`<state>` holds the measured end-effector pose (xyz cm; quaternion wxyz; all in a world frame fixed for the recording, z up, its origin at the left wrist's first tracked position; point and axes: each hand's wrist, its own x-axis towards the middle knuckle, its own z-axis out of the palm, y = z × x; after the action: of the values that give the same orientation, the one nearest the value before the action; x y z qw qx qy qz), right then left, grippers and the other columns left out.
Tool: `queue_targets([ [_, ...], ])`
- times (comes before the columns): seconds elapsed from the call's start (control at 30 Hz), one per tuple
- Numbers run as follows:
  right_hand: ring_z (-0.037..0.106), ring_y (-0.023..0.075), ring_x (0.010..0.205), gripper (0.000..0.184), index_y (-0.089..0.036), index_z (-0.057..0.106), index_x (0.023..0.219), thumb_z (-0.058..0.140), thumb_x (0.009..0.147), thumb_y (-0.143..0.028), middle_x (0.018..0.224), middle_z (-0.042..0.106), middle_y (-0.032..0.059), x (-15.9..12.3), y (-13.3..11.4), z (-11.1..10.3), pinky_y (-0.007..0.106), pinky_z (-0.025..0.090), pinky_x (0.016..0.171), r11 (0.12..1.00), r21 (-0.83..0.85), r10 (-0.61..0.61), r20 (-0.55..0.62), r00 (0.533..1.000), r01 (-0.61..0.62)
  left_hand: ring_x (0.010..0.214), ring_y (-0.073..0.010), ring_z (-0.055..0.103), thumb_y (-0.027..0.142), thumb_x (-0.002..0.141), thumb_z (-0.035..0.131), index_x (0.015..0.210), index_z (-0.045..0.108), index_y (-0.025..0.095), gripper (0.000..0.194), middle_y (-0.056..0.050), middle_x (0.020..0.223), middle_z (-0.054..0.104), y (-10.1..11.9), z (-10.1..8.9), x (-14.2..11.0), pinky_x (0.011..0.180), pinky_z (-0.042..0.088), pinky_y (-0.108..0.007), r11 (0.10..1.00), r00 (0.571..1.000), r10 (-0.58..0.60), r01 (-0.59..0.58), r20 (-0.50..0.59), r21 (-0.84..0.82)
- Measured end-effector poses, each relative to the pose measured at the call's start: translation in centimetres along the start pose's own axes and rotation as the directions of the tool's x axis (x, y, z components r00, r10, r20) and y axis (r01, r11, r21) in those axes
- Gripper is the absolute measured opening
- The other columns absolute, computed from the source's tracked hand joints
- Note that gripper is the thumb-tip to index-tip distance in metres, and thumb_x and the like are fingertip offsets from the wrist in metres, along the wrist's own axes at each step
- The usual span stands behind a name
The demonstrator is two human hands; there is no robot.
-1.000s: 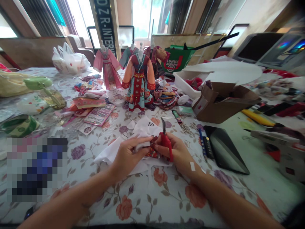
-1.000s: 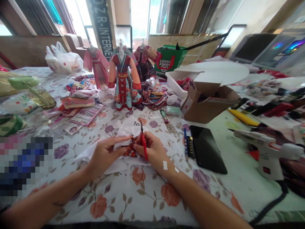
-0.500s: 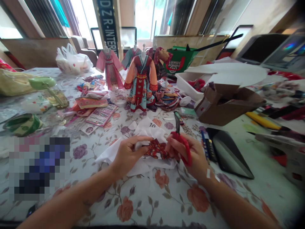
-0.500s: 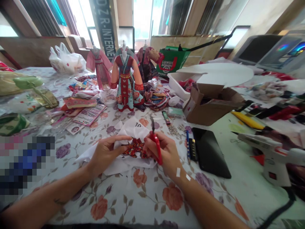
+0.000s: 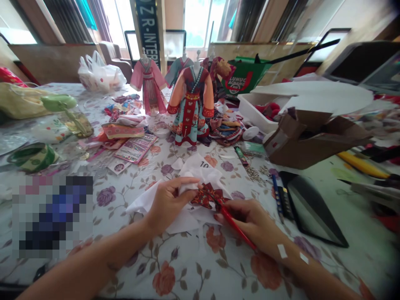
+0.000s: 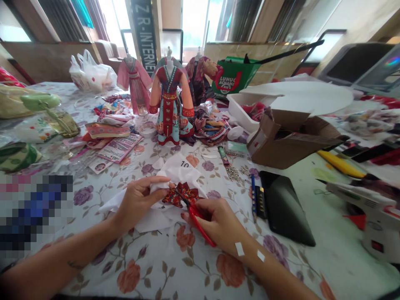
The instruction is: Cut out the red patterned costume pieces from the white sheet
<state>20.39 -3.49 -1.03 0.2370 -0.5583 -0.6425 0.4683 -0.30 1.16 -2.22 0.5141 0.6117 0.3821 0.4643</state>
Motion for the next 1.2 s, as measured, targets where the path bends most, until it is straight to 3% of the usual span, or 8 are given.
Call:
queue_targets([
  [0.17,0.032,0.0099,0.05,0.038,-0.016,0.052,0.057,0.055,0.083,-0.044,0.052,0.035,-0.0044,-0.2,-0.1,-0.3,0.023,0.026,0.046,0.968,-0.235,-0.112,-0.076,0.991,0.091,0.085,-0.0135,0.069,0.017,0.079,0.066,0.102,0.07,0.022,0.024,0.0,0.096,0.076,-0.1,0.0,0.0,0.075,0.054,-0.019,0.995,0.996,-0.084,0.085,0.031,-0.06],
  [0.5,0.037,0.01,0.049,0.038,-0.016,0.053,0.058,0.051,0.086,-0.042,0.05,0.043,-0.0034,-0.2,0.7,-0.2,0.023,0.028,0.048,0.871,-0.468,-0.217,-0.097,0.971,0.148,0.087,-0.0154,0.068,0.023,0.082,0.064,0.101,0.07,0.02,0.02,-0.003,0.095,0.076,-0.2,0.0,0.0,0.078,0.052,-0.022,0.996,0.996,-0.068,0.071,0.058,-0.05],
  [0.8,0.038,0.0094,0.047,0.035,-0.016,0.053,0.058,0.053,0.085,-0.038,0.049,0.044,-0.0035,-0.2,0.8,0.0,0.022,0.029,0.048,0.838,-0.513,-0.28,-0.117,0.953,0.183,0.083,-0.0142,0.068,0.019,0.084,0.061,0.089,0.075,0.017,0.014,-0.004,0.09,0.076,0.5,-0.1,0.1,0.076,0.05,-0.02,0.998,0.998,0.037,-0.039,0.042,0.042],
  [1.2,0.04,0.0101,0.046,0.024,-0.017,0.054,0.056,0.057,0.078,-0.026,0.048,0.047,-0.0026,-0.1,1.0,0.1,0.022,0.031,0.047,0.815,-0.546,-0.308,-0.129,0.943,0.191,0.087,-0.0177,0.07,0.022,0.083,0.063,0.094,0.073,0.017,0.016,-0.004,0.092,0.077,0.3,-0.1,0.0,0.081,0.053,-0.026,1.0,1.0,-0.011,0.011,0.022,0.006],
])
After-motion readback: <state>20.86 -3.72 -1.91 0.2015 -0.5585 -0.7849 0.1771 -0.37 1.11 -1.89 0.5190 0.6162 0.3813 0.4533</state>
